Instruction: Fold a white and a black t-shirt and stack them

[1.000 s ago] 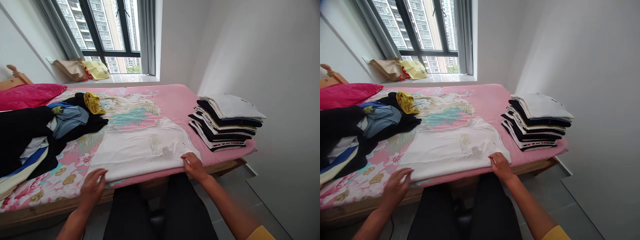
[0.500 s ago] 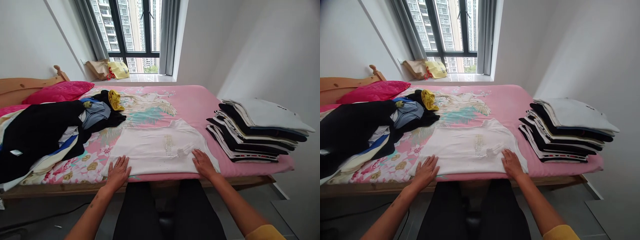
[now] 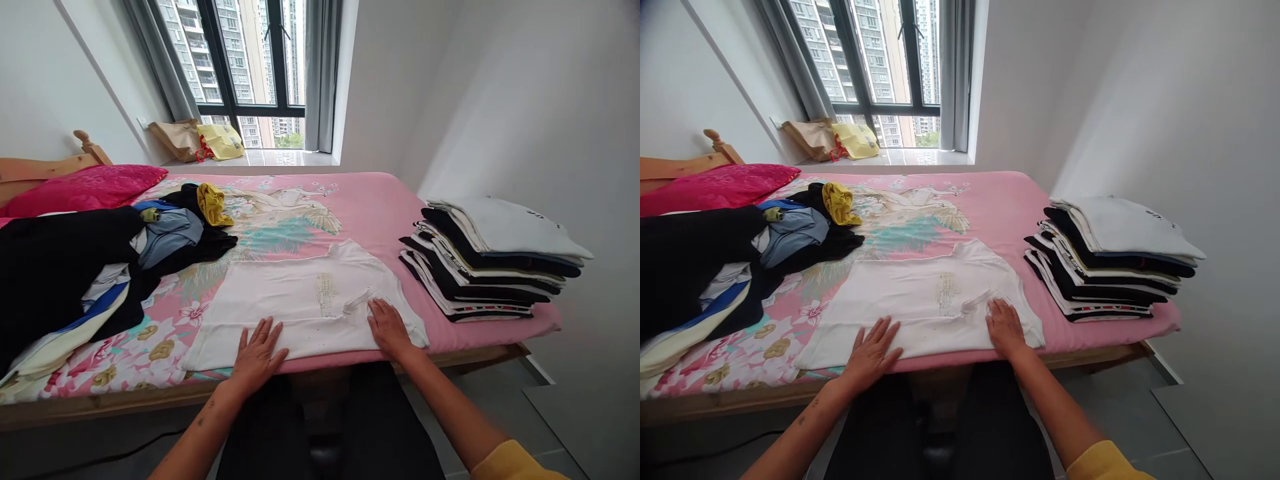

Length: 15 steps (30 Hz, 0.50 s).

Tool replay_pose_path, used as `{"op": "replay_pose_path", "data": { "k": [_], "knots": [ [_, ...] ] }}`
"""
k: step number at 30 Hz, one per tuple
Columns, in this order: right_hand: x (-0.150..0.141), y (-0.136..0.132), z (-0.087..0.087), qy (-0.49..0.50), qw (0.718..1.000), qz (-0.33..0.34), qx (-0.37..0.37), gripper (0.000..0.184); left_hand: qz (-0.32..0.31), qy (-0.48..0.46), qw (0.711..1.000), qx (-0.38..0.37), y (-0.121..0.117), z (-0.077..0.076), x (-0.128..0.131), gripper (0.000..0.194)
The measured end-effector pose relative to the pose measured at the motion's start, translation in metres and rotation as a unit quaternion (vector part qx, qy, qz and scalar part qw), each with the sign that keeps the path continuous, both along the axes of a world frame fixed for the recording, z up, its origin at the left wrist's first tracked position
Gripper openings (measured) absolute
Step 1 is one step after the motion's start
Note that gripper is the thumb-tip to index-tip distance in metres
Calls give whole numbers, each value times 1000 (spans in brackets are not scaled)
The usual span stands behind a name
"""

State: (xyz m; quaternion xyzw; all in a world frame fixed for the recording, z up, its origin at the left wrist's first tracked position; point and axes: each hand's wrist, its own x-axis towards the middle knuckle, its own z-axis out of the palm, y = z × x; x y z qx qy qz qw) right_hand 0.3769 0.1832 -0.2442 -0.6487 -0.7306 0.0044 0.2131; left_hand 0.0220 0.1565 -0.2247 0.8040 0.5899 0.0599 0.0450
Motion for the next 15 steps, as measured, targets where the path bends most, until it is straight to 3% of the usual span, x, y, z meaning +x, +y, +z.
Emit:
{"op": "replay_pose_path", "data": {
  "k": [2,4,7,10,13,15],
  "knots": [
    [-4,-3,7,26,999,19,17,36,-8,-18,1000,10,0,4,2,53],
    [-16,-7,16,67,995,71,36,30,-59,-55,997,22,-2,13,16,44],
    [-37,-9,27,116,985,119,43,23,-183,-114,976,20,-5,32,57,38],
    [-44,-4,32,138,983,106,53,21,-279,-135,951,2,-1,45,105,36],
    [-33,4,29,136,986,81,59,25,-320,-117,940,3,13,42,139,39],
    [-20,8,23,98,992,75,30,30,-291,-93,952,3,27,31,150,44]
  ]
}}
